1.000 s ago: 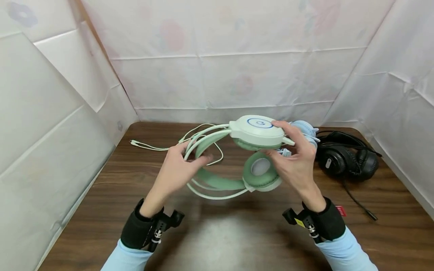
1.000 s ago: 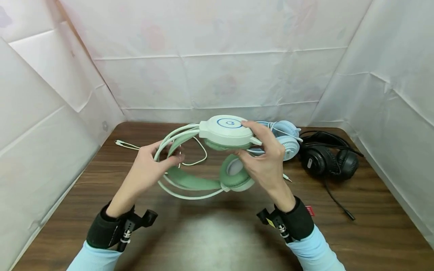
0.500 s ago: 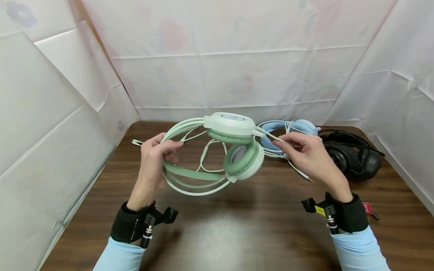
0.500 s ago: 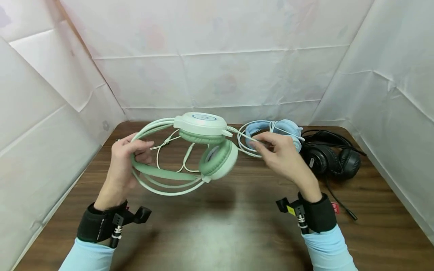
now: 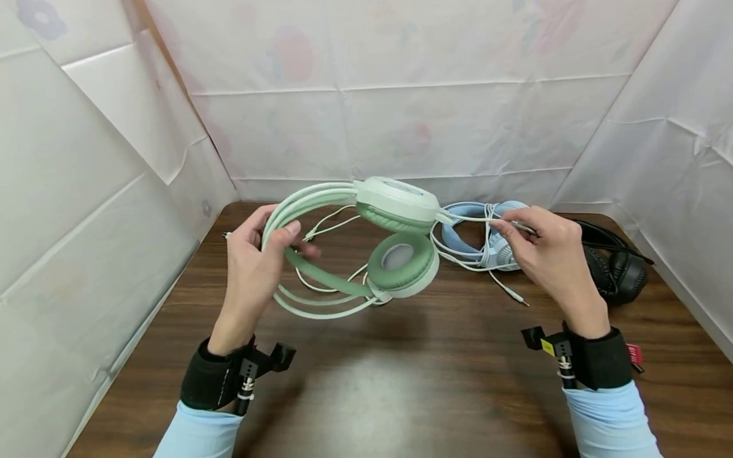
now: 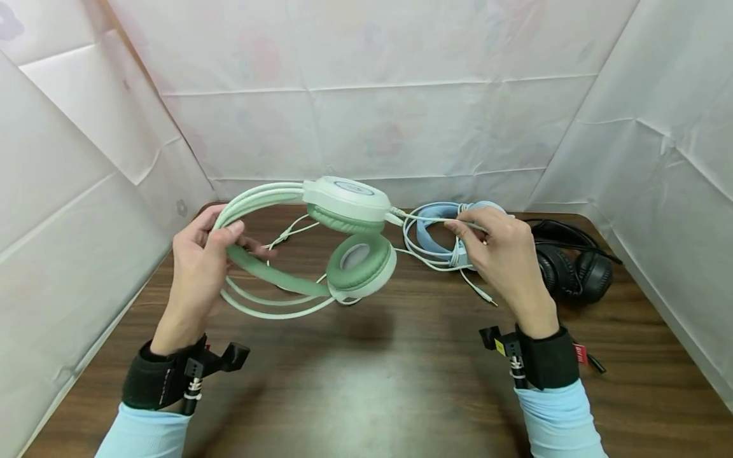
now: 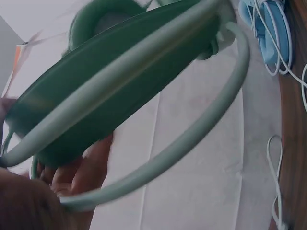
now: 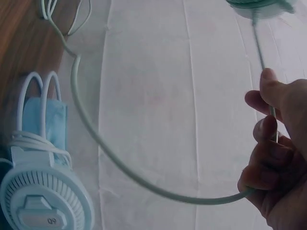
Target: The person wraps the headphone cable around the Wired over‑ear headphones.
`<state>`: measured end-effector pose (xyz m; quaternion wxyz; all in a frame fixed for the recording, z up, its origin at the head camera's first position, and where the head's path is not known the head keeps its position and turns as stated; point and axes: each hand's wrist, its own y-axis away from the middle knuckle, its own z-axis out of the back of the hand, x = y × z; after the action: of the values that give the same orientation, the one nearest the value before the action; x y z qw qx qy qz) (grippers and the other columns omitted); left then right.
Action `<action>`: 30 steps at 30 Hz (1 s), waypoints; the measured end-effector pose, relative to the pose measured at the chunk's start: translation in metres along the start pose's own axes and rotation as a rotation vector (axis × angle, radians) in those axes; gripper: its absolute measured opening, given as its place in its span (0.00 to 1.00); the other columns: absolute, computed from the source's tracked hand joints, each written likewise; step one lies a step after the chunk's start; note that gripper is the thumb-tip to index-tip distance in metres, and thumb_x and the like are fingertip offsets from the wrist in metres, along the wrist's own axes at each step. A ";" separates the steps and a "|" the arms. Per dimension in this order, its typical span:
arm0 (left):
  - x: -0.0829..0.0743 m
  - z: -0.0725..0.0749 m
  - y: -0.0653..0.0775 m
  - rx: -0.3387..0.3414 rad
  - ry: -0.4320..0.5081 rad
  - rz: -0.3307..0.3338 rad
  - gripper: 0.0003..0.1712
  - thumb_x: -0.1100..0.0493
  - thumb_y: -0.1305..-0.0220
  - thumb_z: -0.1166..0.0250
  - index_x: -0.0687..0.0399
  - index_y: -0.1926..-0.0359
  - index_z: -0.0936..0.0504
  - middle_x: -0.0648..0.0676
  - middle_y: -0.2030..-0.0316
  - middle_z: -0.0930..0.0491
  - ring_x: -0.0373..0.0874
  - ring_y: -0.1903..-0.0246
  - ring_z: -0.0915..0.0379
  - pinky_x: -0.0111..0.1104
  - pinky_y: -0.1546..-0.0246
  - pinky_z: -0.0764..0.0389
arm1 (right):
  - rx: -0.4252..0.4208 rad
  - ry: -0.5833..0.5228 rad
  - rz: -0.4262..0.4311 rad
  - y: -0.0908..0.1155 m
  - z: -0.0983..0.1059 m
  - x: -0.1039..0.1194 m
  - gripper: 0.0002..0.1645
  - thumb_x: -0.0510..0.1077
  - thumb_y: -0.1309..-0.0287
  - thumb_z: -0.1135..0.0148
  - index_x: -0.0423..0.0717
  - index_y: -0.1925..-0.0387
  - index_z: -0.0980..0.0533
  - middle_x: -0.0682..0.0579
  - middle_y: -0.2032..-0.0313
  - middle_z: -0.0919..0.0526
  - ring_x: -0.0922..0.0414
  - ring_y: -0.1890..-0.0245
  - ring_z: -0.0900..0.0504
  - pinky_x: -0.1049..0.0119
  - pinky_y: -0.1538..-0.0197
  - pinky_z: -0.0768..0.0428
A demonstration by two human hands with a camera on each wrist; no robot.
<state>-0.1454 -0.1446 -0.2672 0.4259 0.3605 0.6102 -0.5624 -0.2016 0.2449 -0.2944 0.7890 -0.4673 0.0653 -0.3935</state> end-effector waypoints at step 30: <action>0.019 -0.045 0.019 0.139 -0.444 0.054 0.14 0.55 0.47 0.28 0.45 0.57 0.13 0.47 0.76 0.20 0.42 0.76 0.28 0.31 0.72 0.27 | 0.384 -0.160 0.346 0.011 -0.023 0.085 0.02 0.41 0.32 0.36 0.50 0.64 0.19 0.62 0.68 0.23 0.71 0.77 0.31 0.78 0.73 0.30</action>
<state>-0.1403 -0.0986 -0.2915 0.5387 0.2726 0.4513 -0.6571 -0.1478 0.1739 -0.2933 0.9214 -0.3206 0.0058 -0.2197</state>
